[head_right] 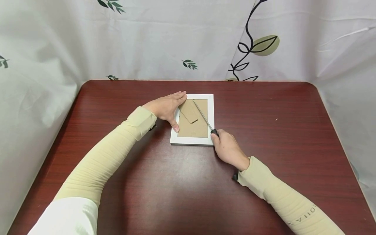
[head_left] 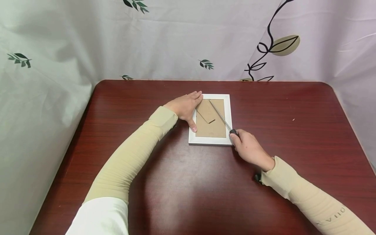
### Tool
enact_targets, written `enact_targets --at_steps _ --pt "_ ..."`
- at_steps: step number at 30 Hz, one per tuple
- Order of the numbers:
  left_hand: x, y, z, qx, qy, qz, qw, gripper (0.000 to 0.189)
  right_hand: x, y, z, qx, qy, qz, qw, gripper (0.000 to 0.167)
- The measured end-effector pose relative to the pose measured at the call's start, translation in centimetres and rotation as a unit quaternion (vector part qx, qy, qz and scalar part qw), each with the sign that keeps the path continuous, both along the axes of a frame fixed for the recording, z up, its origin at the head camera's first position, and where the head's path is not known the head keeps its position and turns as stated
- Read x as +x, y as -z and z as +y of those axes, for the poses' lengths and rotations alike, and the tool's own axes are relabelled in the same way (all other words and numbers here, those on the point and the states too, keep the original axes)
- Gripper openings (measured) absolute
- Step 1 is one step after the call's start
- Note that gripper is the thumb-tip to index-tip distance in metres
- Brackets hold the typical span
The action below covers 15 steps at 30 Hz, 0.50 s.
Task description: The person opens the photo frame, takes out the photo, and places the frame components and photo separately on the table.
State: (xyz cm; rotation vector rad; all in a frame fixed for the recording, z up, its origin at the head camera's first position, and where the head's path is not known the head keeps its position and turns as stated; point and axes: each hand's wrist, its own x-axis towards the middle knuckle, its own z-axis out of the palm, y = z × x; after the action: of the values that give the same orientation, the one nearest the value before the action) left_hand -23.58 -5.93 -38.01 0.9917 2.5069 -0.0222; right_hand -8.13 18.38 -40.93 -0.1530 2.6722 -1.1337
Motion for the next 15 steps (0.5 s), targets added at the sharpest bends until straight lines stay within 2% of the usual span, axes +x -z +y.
enact_targets --at_steps 15 --pt "-0.05 0.09 -0.07 0.005 0.003 0.002 1.0000 0.148 0.06 0.05 -0.11 0.002 0.002 0.006 1.0000 0.026"
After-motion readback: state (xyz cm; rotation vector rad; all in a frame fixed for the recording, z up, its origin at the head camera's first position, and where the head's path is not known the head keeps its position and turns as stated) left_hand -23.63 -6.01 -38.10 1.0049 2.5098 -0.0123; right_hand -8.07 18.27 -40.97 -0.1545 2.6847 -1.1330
